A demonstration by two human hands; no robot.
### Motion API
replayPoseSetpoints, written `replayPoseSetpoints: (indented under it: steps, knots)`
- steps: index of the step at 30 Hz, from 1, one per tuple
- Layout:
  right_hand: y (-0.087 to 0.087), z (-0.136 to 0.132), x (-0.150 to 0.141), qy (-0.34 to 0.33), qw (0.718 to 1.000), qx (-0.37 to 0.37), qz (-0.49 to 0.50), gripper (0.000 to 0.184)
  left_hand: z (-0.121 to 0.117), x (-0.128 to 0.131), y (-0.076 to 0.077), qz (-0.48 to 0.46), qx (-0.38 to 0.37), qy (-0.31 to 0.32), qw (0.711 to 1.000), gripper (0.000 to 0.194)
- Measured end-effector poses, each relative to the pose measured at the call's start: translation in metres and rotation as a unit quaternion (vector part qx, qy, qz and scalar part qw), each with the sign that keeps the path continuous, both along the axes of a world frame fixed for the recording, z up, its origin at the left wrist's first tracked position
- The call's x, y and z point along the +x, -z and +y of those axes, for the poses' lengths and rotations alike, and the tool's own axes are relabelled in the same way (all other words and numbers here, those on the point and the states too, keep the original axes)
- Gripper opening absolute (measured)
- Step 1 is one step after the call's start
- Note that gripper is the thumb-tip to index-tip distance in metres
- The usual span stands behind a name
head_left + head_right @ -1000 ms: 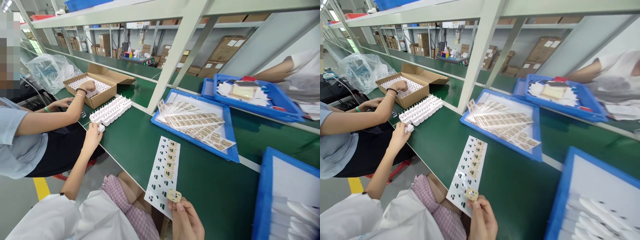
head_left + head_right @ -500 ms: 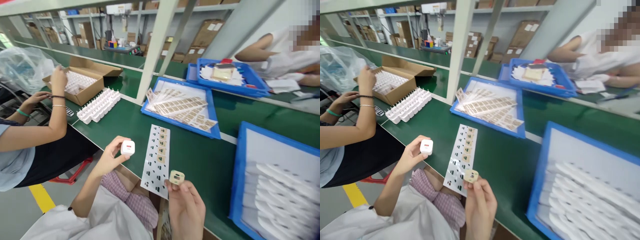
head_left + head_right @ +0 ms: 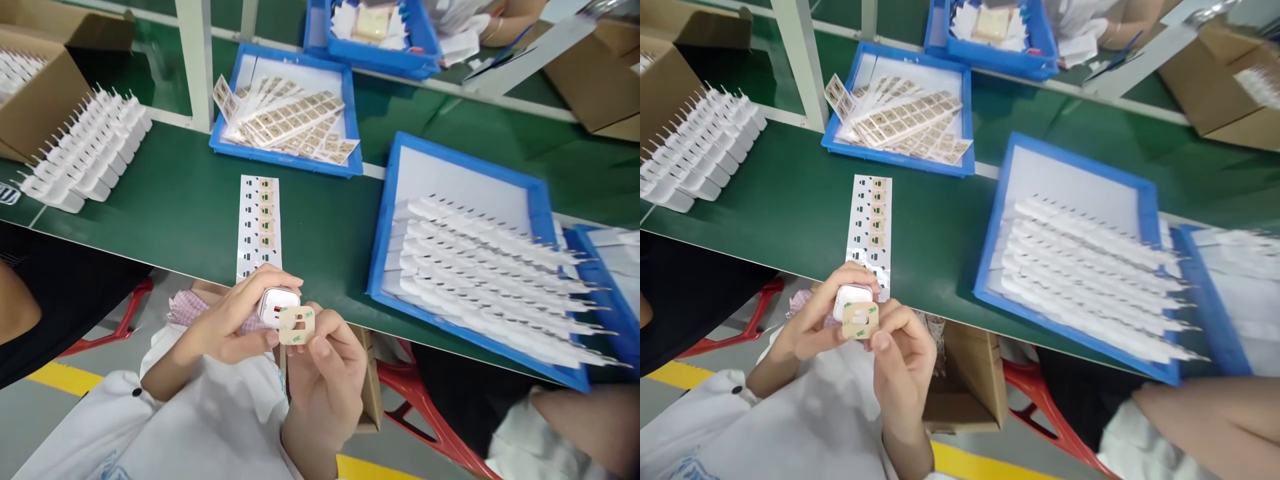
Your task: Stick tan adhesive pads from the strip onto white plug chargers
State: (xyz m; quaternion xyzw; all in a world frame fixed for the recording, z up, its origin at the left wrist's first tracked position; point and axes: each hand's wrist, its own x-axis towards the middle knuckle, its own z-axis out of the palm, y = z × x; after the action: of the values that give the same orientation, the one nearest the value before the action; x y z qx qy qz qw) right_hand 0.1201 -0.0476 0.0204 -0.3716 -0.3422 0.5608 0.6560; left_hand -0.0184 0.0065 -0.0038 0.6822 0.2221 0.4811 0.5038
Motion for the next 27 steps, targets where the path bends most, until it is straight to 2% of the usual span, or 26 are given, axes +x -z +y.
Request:
replayPoseSetpoints:
  steps: [3,10,14,17,19,23,25,27]
  knots:
    - [0.002,-0.002,-0.001,0.023,0.999,0.010,-0.029,0.029,0.001,0.005,0.001,-0.009,0.033,0.004,0.999,0.054]
    - [0.003,0.000,-0.004,0.077,0.993,0.010,-0.085,0.030,0.000,0.009,0.006,-0.011,0.048,-0.014,0.999,0.051]
    - [0.002,0.005,-0.014,0.165,0.984,0.010,-0.058,0.036,-0.005,0.022,0.018,0.000,0.037,-0.073,0.997,0.050]
    - [0.001,0.011,-0.022,0.227,0.973,-0.001,-0.036,0.032,-0.011,0.039,0.028,-0.080,0.023,-0.099,0.992,0.051]
    - [0.000,0.019,-0.025,0.263,0.964,0.016,-0.036,0.031,-0.014,0.046,0.029,-0.113,-0.005,-0.077,0.991,0.055]
    - [0.001,0.042,-0.016,0.343,0.932,0.101,-0.057,0.026,-0.017,0.043,0.020,-0.048,-0.090,0.042,0.994,0.065]
    - [0.001,0.049,-0.009,0.367,0.918,0.133,-0.073,0.023,-0.017,0.039,0.017,-0.012,-0.098,0.052,0.994,0.055]
    - [-0.001,0.048,-0.004,0.359,0.918,0.135,-0.096,0.023,-0.017,0.036,0.017,0.000,-0.081,0.031,0.996,0.044]
